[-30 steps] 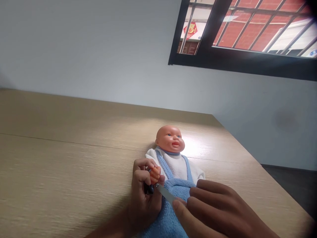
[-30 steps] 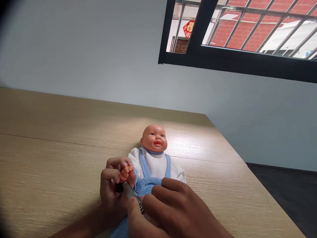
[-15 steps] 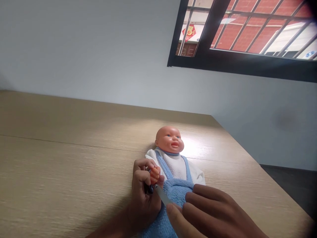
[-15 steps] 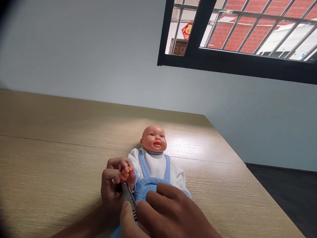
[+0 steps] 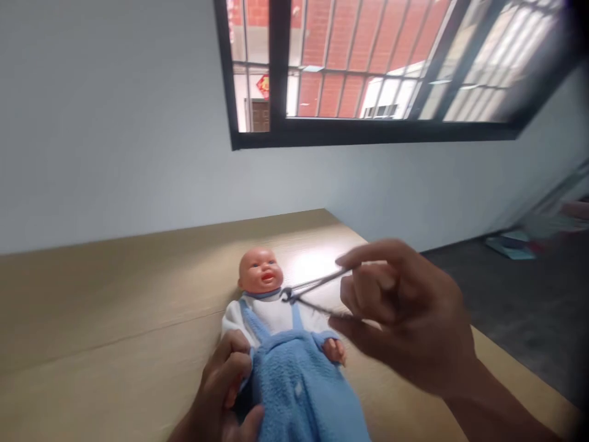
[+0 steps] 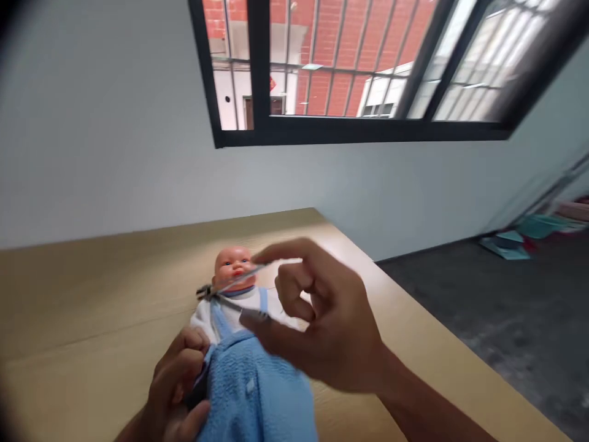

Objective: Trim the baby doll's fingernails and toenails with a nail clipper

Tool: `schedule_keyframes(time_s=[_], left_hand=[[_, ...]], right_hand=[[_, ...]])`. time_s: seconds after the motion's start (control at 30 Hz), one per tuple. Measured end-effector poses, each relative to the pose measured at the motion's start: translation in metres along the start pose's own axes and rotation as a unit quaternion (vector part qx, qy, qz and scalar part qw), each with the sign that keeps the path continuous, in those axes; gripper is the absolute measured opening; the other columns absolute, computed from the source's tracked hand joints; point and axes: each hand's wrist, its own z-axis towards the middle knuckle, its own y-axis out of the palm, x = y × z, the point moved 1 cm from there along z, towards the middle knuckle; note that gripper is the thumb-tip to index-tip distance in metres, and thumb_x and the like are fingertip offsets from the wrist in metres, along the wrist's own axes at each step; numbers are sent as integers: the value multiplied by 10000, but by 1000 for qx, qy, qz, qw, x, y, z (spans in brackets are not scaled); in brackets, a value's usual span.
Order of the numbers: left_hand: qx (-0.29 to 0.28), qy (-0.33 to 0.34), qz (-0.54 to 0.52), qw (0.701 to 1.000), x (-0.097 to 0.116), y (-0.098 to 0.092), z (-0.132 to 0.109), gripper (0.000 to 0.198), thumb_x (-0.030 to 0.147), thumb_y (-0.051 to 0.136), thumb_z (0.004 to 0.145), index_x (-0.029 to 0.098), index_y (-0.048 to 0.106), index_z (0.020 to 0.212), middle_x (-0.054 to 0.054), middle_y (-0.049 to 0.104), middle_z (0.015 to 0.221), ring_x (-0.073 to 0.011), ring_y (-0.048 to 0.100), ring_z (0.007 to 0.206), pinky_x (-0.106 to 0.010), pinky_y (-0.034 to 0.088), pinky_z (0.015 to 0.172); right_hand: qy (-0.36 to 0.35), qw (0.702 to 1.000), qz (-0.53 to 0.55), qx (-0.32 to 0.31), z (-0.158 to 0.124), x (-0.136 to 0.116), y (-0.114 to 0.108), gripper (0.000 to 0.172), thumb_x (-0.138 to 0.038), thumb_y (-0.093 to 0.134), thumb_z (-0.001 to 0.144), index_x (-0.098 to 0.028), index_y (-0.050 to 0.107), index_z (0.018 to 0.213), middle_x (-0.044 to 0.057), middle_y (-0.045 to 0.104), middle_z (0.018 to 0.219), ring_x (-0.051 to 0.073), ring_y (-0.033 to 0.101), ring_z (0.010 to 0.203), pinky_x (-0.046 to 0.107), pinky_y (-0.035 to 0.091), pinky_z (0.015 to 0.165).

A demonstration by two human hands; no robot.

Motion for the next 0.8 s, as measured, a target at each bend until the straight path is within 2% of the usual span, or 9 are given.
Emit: schedule_keyframes(time_s=[0.07,0.17,0.3,0.37,0.47,0.53,0.6,0.7,0.8], left_hand=[[-150,15,37,988,2,-14,6,492,688,670,855,222,536,771,-16,473,758,-172,479,640,-269,444,541],[-253,-36,77,964,17,-35,21,536,774,609,846,239,606,821,-49,596,797,-227,562,743,-322,551,700],[-370,-104,152,911,45,-39,46,334,574,669,911,250,626,844,-5,650,779,-194,597,700,-260,542,663],[-407,-120,208,881,54,-23,62,250,421,597,983,239,615,813,10,655,750,-173,606,650,-246,516,627],[-386,-53,226,893,56,20,87,83,316,634,949,243,665,973,-35,715,962,-218,670,795,-297,532,699],[-421,-4,187,887,50,53,101,216,214,724,857,257,694,1066,-55,728,1071,-260,675,960,-344,547,820],[-482,7,140,865,40,79,111,206,113,735,800,250,719,952,-34,738,999,-251,666,965,-357,531,874],[-560,-23,58,826,24,94,120,135,99,704,834,230,708,801,11,724,833,-187,653,821,-335,512,878],[-524,-81,-38,847,13,87,121,81,206,642,948,227,720,952,-20,717,869,-177,649,802,-303,534,798]], right_hand=[[69,994,82,21,-5,3,-16,327,-164,731,872,-277,595,1148,-138,215,607,75,234,461,202,300,425],[116,992,32,33,-30,17,-35,260,-176,710,888,-224,608,1123,-146,248,591,65,230,464,195,290,430],[10,981,-175,89,-78,42,-48,317,-133,762,833,-220,638,1111,-147,307,587,64,320,465,204,353,485],[-23,970,-214,113,-97,53,-48,333,-132,765,837,-219,621,1124,-149,331,586,66,355,451,207,384,488],[-40,966,-221,129,-114,65,-41,343,-166,775,835,-220,590,1119,-137,419,599,73,437,450,215,439,504],[-66,965,-219,130,-119,69,-35,362,-213,778,814,-234,574,1112,-111,504,635,88,503,477,227,465,513],[-83,962,-216,141,-123,71,-33,385,-227,750,803,-242,547,1130,-87,547,673,106,531,499,244,480,509],[-72,961,-208,171,-127,73,-33,407,-187,692,808,-235,498,1162,-77,525,684,120,523,501,259,485,490],[-67,963,-184,184,-129,74,-31,401,-167,684,791,-246,487,1131,-82,511,671,118,512,488,255,476,477]])
